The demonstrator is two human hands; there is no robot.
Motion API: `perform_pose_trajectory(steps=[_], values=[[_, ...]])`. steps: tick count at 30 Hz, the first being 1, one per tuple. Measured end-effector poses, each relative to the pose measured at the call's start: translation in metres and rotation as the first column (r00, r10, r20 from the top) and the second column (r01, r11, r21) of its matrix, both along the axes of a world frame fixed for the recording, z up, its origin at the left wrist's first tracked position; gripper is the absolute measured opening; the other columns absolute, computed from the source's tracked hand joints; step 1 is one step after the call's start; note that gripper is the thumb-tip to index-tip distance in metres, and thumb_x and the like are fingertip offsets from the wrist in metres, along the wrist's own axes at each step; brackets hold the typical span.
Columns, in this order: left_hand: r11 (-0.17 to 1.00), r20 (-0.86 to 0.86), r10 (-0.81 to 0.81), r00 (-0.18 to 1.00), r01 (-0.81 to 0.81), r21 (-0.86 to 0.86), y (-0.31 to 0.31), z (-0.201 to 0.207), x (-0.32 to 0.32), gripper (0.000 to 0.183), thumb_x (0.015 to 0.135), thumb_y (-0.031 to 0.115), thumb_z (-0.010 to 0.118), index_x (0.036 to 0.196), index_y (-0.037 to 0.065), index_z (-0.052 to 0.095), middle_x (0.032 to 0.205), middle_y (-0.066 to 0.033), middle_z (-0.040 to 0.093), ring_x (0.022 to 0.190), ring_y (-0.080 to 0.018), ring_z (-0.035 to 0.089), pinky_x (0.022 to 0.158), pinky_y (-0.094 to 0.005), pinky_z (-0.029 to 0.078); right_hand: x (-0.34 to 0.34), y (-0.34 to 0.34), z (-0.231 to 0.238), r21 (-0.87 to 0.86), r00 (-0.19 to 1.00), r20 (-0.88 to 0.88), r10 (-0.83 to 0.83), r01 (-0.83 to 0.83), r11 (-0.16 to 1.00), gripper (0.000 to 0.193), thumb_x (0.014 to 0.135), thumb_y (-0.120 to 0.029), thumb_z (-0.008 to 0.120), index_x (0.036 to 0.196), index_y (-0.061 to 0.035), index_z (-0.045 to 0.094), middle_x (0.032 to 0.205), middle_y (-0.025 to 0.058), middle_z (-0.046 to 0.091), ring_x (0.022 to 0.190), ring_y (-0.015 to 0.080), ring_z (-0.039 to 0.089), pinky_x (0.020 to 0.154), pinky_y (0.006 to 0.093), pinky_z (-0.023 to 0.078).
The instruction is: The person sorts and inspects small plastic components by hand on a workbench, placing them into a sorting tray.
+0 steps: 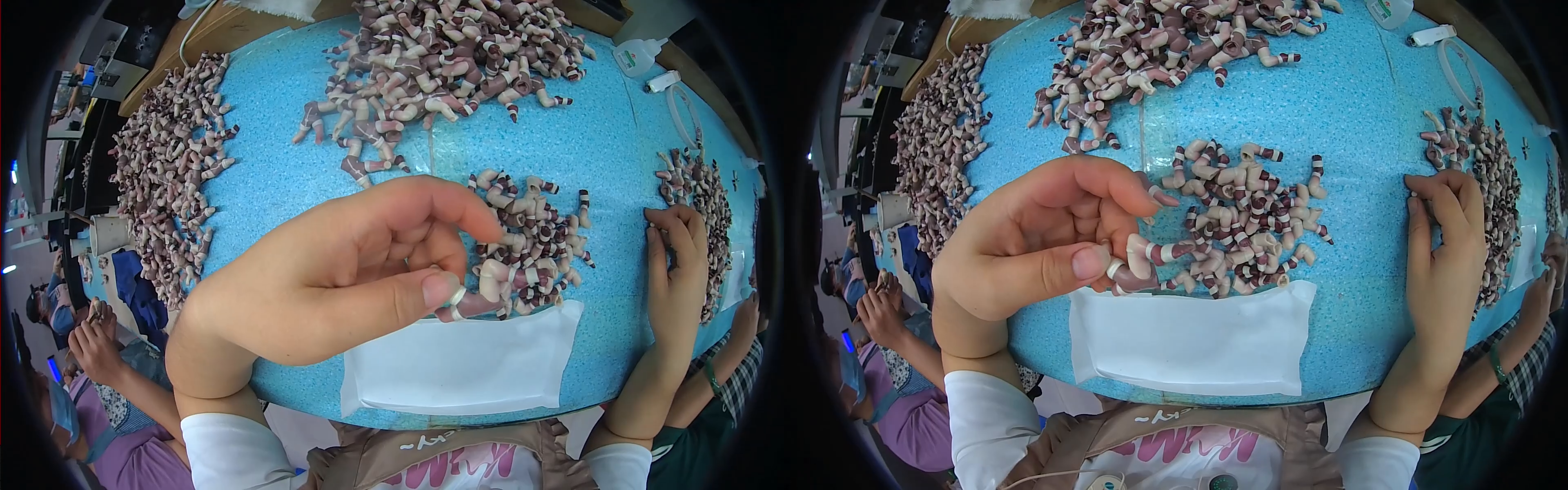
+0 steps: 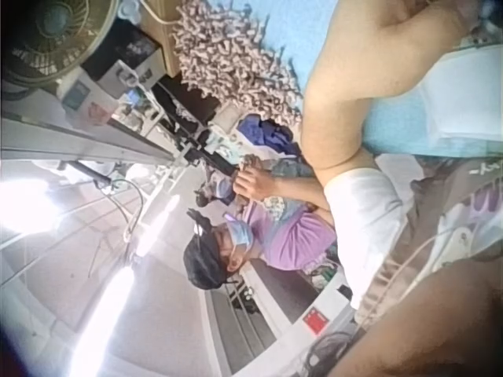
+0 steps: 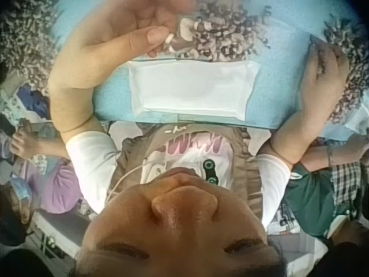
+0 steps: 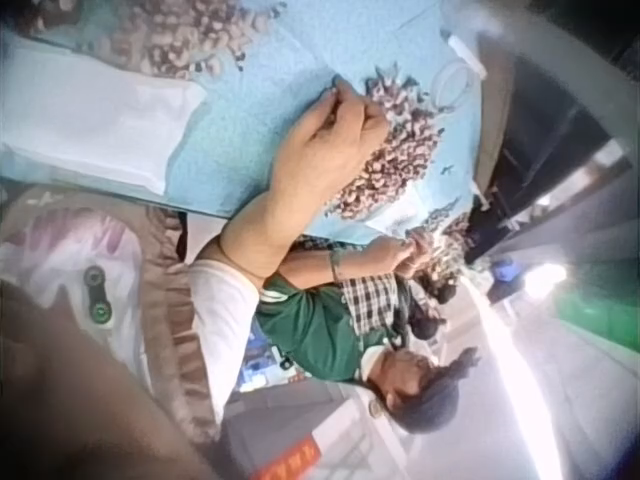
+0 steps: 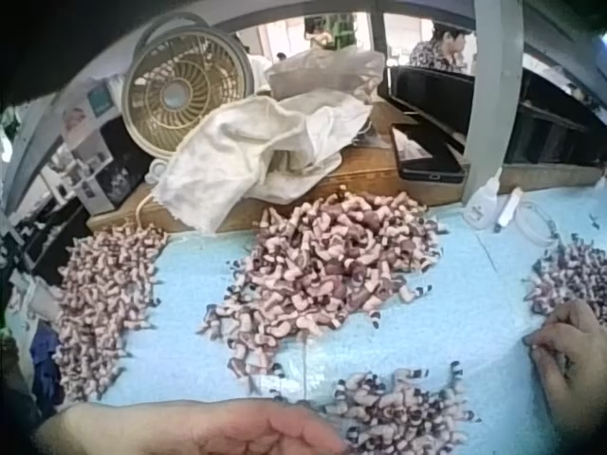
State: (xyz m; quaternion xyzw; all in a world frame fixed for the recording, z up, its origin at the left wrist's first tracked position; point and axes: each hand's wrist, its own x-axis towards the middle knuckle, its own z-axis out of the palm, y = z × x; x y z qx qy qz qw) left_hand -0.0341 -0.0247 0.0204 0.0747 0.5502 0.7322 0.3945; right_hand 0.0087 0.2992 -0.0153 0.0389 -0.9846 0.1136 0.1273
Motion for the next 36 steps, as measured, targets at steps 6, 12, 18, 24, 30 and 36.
perform_pose_trajectory(steps=[6,12,18,24,30,36], values=[[0.824,-0.643,-0.198,0.74,-0.23,-0.518,-0.017,-0.015,-0.015,0.032,0.084,0.0,0.058,0.115,-0.002,0.054,0.088,-0.0054,0.06,0.079,-0.0124,0.055,0.067,-0.0254,0.044,0.002,0.0,-0.006,-0.01,1.0,0.003,-0.001,0.001,1.0,0.017,0.086,0.0,0.057,0.101,-0.0019,0.064,0.101,0.0127,0.055,0.09,0.0271,0.058,0.074,0.0321,0.047],[0.669,-0.866,-0.42,0.271,-0.553,-0.497,0.001,-0.026,-0.011,0.026,0.079,0.006,0.066,0.105,0.004,0.059,0.092,-0.0116,0.053,0.084,-0.027,0.053,0.072,-0.034,0.044,0.002,0.002,0.008,-0.102,0.996,0.019,-0.086,0.087,0.991,0.022,0.086,-0.005,0.06,0.108,-0.0033,0.062,0.101,0.0122,0.056,0.084,0.0257,0.059,0.069,0.0326,0.047],[0.614,-0.811,-0.565,0.152,-0.579,-0.537,0.007,-0.032,-0.002,0.025,0.073,0.008,0.07,0.095,0.005,0.058,0.101,-0.0114,0.05,0.095,-0.0309,0.05,0.082,-0.0397,0.039,0.007,0.008,0.009,-0.052,0.993,0.09,-0.082,0.087,0.995,0.023,0.085,-0.007,0.062,0.108,-0.0046,0.063,0.102,0.0121,0.057,0.082,0.0263,0.06,0.07,0.033,0.049],[0.499,-0.812,-0.581,0.058,-0.762,-0.412,-0.002,-0.036,-0.003,0.028,0.074,0.003,0.065,0.101,0.005,0.057,0.103,-0.0118,0.051,0.098,-0.031,0.05,0.084,-0.0412,0.039,0.006,-0.002,0.008,-0.052,0.999,0.033,0.016,-0.014,0.999,0.024,0.081,-0.007,0.064,0.105,-0.0054,0.064,0.106,0.0131,0.058,0.084,0.0283,0.062,0.073,0.0349,0.05],[0.704,-0.87,-0.474,0.138,-0.534,-0.468,0.024,-0.048,0.012,0.027,0.076,0.003,0.065,0.102,0.004,0.058,0.099,-0.0114,0.053,0.094,-0.0305,0.051,0.081,-0.0402,0.041,0.006,0.011,0.004,-0.249,0.978,0.003,-0.21,0.204,0.947,0.018,0.083,-0.015,0.065,0.095,-0.0014,0.066,0.077,0.012,0.063,0.064,0.0258,0.062,0.06,0.036,0.049],[0.75,-0.886,-0.442,0.136,-0.486,-0.449,0.022,-0.052,0.013,0.023,0.078,0.004,0.064,0.101,0.004,0.059,0.09,-0.0114,0.055,0.085,-0.0301,0.054,0.075,-0.0392,0.044,0.005,-0.014,0.009,-0.089,0.966,0.195,-0.169,0.189,0.978,0.021,0.08,-0.02,0.069,0.093,-0.0026,0.067,0.079,0.0114,0.064,0.067,0.0258,0.062,0.061,0.0361,0.049]])
